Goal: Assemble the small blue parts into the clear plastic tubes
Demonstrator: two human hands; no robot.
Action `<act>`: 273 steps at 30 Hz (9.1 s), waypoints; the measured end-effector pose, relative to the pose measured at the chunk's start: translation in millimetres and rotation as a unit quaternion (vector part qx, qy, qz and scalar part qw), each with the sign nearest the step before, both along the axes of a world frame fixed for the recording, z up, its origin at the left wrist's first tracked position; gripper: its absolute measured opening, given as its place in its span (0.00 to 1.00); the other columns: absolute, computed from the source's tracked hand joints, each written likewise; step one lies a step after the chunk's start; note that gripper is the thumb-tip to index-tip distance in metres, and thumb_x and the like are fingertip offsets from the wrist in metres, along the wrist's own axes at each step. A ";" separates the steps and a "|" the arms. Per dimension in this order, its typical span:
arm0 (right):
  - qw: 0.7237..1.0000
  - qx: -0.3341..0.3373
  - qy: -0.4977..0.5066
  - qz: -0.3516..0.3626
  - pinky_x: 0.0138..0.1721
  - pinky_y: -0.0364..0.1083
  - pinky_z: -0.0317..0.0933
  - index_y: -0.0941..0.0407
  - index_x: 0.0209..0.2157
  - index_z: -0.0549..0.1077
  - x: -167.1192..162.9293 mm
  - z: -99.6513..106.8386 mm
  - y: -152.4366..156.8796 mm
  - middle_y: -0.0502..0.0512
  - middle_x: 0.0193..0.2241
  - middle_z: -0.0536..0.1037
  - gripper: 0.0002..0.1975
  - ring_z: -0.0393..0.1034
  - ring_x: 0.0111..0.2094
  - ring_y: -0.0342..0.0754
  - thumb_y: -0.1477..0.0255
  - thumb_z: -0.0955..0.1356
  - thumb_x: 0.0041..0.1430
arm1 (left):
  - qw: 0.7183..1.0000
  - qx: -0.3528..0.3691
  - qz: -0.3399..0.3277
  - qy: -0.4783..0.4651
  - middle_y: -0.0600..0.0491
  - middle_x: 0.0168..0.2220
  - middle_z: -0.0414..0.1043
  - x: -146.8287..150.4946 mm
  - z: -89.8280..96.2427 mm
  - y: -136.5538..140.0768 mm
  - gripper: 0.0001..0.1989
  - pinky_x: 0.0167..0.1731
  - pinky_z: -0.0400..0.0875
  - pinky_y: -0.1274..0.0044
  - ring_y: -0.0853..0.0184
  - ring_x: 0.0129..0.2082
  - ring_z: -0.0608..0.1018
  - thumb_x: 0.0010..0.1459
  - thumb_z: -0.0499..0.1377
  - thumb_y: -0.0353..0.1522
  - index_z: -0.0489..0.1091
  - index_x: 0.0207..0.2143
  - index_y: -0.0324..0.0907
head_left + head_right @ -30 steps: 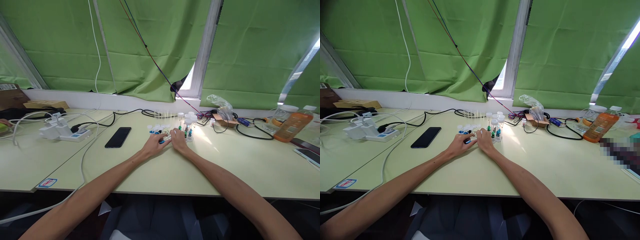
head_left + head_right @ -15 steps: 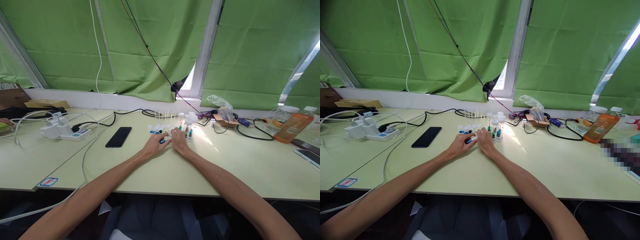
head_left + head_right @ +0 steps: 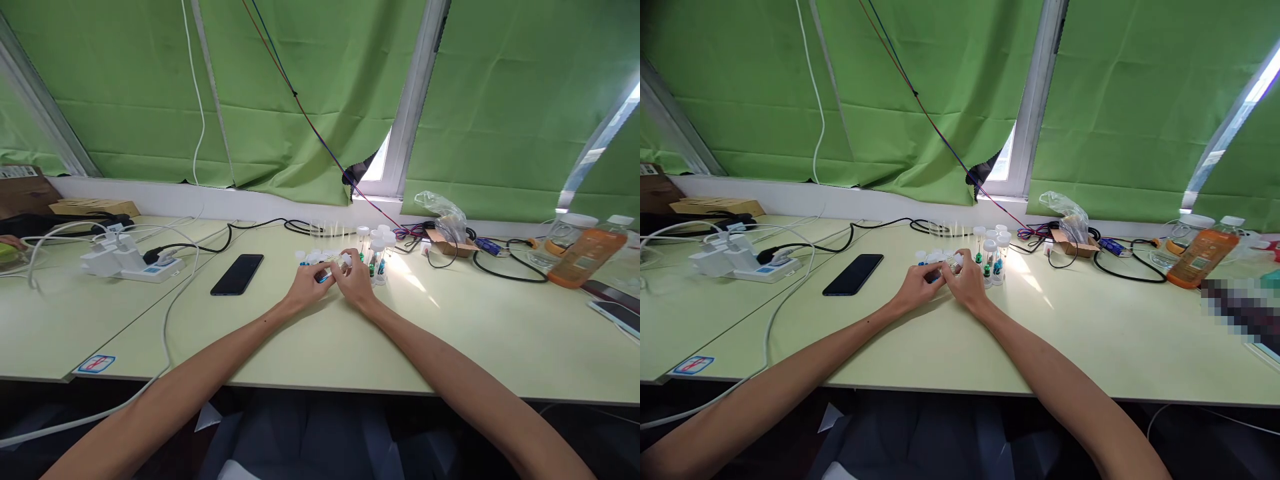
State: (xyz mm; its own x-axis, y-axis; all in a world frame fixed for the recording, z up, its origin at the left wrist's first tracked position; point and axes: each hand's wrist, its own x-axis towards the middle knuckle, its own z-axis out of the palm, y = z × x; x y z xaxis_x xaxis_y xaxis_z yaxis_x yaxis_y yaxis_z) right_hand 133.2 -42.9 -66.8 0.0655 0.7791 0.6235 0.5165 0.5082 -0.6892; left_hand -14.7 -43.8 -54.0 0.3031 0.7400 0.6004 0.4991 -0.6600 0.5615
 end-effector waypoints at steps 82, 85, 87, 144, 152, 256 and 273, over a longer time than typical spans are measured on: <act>0.999 0.011 0.027 0.023 0.28 0.42 0.57 0.55 0.53 0.67 -1.5 6.0 -1.7 0.46 0.24 0.68 0.23 0.64 0.24 0.43 0.56 0.62 0.62 | 0.926 -0.267 -0.204 -0.169 0.57 0.22 0.67 3.4 8.1 -10.6 0.19 0.18 0.62 0.78 0.73 0.14 0.67 0.64 0.48 0.50 0.62 0.38 0.43; 0.998 0.007 0.047 0.038 0.27 0.42 0.57 0.55 0.51 0.68 -1.0 8.3 -3.1 0.45 0.22 0.67 0.23 0.61 0.22 0.42 0.55 0.63 0.60 | 0.921 -0.293 -0.203 -0.157 0.56 0.21 0.68 3.1 7.1 -11.2 0.22 0.16 0.60 0.79 0.73 0.14 0.67 0.63 0.47 0.52 0.63 0.38 0.42; 0.997 0.009 0.062 0.042 0.26 0.42 0.57 0.55 0.49 0.70 -0.8 9.5 -3.4 0.45 0.22 0.67 0.22 0.61 0.22 0.42 0.55 0.64 0.60 | 0.917 -0.310 -0.201 -0.148 0.56 0.21 0.68 2.9 6.8 -11.2 0.23 0.14 0.58 0.79 0.72 0.13 0.67 0.62 0.47 0.53 0.64 0.39 0.42; 0.994 0.015 0.102 -0.027 0.30 0.43 0.55 0.54 0.25 0.65 -12.7 5.9 -2.1 0.47 0.19 0.69 0.15 0.62 0.23 0.44 0.60 0.60 0.61 | 0.936 -0.283 -0.165 -0.130 0.58 0.18 0.67 4.5 3.4 -12.0 0.22 0.13 0.58 0.80 0.72 0.11 0.67 0.64 0.46 0.51 0.63 0.34 0.42; 0.992 0.009 0.116 -0.039 0.30 0.43 0.55 0.54 0.26 0.65 -14.5 4.3 -2.1 0.48 0.21 0.70 0.15 0.61 0.24 0.44 0.60 0.60 0.61 | 0.942 -0.262 -0.159 -0.136 0.58 0.17 0.66 6.5 -1.6 -9.1 0.23 0.12 0.59 0.81 0.73 0.11 0.67 0.64 0.46 0.51 0.62 0.32 0.42; 0.984 0.071 -0.163 -0.033 0.26 0.43 0.51 0.53 0.25 0.60 8.1 10.5 9.7 0.51 0.19 0.70 0.12 0.62 0.21 0.46 0.69 0.57 0.63 | 0.959 -0.233 -0.154 -0.045 0.58 0.18 0.63 1.2 7.5 -9.4 0.22 0.16 0.60 0.78 0.72 0.12 0.66 0.66 0.43 0.48 0.65 0.35 0.41; 0.970 0.119 -0.196 -0.076 0.26 0.43 0.50 0.54 0.26 0.62 7.9 7.4 10.1 0.52 0.19 0.71 0.12 0.63 0.21 0.46 0.70 0.56 0.64 | 0.950 -0.250 -0.173 -0.078 0.59 0.19 0.62 3.8 5.5 -10.0 0.22 0.14 0.59 0.79 0.73 0.12 0.66 0.65 0.44 0.50 0.62 0.32 0.42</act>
State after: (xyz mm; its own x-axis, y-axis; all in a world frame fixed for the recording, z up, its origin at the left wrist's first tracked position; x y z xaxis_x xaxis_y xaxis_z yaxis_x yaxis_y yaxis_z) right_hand 141.1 -32.7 -59.4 -0.1105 0.6094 0.7851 0.7969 0.5264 -0.2964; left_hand -10.9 -53.8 -48.5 0.5156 0.8171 0.2577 0.1865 -0.4006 0.8971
